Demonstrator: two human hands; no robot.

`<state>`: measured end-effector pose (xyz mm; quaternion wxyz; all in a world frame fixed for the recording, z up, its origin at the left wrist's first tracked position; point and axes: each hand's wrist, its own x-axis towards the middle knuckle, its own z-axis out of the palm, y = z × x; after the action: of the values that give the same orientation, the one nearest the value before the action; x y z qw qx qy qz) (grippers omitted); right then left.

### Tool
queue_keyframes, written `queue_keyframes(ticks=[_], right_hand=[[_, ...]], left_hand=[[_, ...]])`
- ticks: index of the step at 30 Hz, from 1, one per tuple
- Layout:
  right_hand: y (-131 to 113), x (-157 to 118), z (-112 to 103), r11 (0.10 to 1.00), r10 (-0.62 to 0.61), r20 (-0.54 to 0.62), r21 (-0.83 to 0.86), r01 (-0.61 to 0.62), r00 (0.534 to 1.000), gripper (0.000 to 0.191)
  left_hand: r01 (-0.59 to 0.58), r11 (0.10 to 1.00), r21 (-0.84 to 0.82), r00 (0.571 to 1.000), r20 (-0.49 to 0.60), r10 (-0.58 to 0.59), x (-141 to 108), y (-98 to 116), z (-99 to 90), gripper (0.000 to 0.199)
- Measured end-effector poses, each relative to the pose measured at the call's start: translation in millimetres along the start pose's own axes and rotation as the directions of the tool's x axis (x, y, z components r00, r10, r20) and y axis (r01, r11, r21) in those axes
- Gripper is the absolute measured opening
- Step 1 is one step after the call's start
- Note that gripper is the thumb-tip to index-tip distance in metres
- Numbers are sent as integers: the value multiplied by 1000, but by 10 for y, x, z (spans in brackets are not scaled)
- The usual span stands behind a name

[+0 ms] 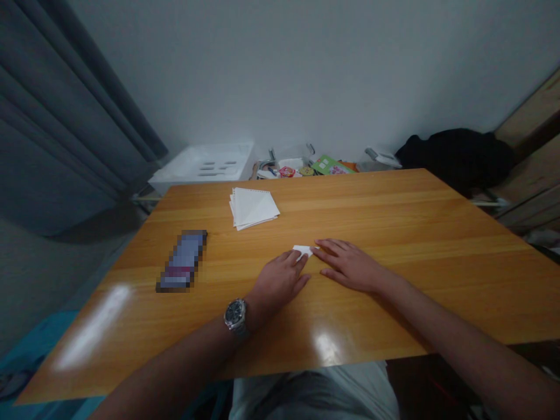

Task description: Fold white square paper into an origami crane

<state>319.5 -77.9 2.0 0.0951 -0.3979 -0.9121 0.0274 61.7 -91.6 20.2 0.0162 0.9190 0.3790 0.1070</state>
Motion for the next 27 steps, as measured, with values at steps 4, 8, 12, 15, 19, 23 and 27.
queue_keyframes(ticks=[4,8,12,15,19,23,27], right_hand=[[-5,-38,55,999,26,-21,35,-25,999,55],[-5,-34,70,992,90,-28,93,-87,996,50],[18,-12,82,986,133,-74,111,-124,988,48],[37,0,87,987,147,-114,83,-138,983,48],[22,-6,56,987,145,-121,91,-135,982,49],[-58,-10,27,992,90,-89,95,-81,992,53],[-141,8,54,996,21,-42,82,-18,999,58]], left_hand=[[4,1000,-11,1000,-8,-4,4,-1,-16,45],[2,999,-38,1000,1,-2,7,-8,-23,45],[11,999,-49,1000,19,-10,10,-14,-17,45],[13,999,-49,1000,10,-12,3,-23,-2,46],[1,999,-42,1000,2,-1,-20,-40,24,49],[-12,999,-43,1000,-11,12,-39,-49,38,51],[-12,999,-50,1000,-13,12,-47,-51,28,54]])
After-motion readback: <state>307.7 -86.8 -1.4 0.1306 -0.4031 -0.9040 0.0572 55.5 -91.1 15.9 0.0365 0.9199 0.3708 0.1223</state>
